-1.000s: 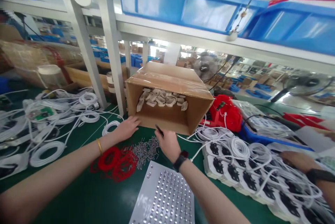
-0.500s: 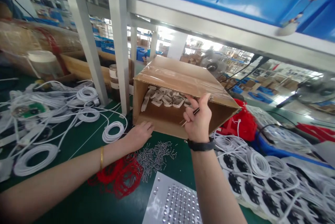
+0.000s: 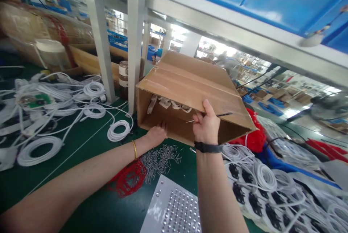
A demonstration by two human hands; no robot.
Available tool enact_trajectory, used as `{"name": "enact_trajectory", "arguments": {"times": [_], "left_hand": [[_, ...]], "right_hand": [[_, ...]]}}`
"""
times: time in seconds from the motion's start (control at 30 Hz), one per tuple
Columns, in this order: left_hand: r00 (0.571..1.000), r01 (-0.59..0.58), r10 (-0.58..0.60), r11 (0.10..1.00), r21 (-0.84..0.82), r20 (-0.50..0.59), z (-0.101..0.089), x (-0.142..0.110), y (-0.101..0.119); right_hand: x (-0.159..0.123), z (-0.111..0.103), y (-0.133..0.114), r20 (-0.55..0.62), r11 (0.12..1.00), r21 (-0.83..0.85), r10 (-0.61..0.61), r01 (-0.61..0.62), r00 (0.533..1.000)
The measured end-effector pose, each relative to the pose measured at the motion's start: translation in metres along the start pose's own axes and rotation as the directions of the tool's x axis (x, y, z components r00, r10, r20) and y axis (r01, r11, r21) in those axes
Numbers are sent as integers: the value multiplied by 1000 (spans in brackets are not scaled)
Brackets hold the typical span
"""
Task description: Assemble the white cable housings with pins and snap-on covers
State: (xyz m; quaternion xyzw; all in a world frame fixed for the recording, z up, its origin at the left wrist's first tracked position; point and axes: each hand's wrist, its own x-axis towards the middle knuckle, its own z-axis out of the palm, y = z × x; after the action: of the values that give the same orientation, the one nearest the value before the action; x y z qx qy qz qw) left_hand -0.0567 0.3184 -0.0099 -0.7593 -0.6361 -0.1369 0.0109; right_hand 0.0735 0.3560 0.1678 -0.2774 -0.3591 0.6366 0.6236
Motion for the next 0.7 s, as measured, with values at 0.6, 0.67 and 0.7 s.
{"name": "enact_trajectory", "arguments": {"times": [0.6,0.67,0.7], "left_hand": [[961,202,-179,975,93,-209,-105,-95,-119],[990,88,-75,991,105,-122,-97,-85,-131],[996,41,-32,993,110,-81,-92,-79,-133]], "right_hand": [[-59,-70,25,207,907,-421,118,-20,971],[-91,-89,30,174,831,-544,249,-118,953],[-107,-98,30,160,784,-601,310,-157,937]]}}
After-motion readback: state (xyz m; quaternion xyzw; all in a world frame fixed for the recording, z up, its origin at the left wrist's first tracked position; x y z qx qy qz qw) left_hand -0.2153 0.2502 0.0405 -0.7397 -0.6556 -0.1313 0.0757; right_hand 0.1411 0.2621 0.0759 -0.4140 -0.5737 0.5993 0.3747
